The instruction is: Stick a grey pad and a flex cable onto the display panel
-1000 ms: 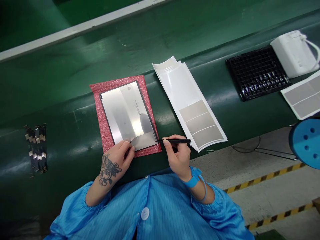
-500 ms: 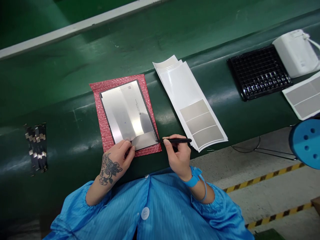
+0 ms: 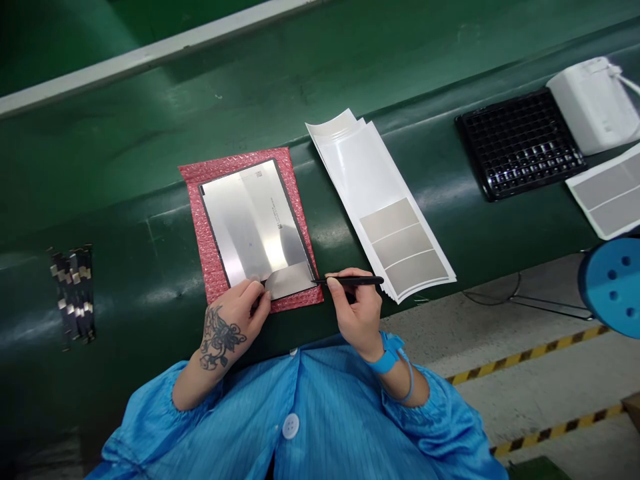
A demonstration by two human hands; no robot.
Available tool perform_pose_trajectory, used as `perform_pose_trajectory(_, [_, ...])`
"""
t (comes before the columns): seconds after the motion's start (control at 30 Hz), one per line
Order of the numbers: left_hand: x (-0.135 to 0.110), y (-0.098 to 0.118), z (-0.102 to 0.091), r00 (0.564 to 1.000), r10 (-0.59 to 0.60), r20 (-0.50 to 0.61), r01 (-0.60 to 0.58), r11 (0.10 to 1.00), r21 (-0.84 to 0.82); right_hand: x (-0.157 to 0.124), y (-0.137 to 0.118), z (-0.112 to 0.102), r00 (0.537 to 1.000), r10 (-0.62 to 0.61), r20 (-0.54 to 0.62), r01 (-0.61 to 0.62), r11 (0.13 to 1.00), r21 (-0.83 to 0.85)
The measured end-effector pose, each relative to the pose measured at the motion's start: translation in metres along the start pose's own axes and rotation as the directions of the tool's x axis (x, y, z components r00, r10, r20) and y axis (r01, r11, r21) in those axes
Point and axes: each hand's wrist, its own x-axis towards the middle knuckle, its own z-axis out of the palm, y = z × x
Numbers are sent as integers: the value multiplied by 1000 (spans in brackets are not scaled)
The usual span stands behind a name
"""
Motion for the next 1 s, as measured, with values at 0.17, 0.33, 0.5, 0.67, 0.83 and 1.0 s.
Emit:
perform_pose_trajectory(0.17, [2,3,-2,997,-61,37,61,998,15,0,0,0,1000,3,-5,-3,1000,-5])
perform_pose_trajectory(0.33, [4,8,-10,974,-167,153,165,986,29,0,1,-1,1000,2,1,-2,1000,-9])
perform_pose_trajectory(0.5, [7,4,-18,944,-243,224,242,970,34,-1,2,-1,1000,-4,2,4,1000,-5])
perform_pose_trajectory(0.67, [4,-12,-18,942,-226,247,240,970,-29,-1,2,0,1000,-3,10,3,1000,2])
perform_pose_trajectory(0.83, [-5,-16,-17,1000,11,21,-7,987,-161,-1,2,0,1000,12,7,-12,1000,9])
perform_pose_trajectory(1.0, [2,17,1,866,368,-337,-389,921,5,-1,2,0,999,37,5,-37,999,-8])
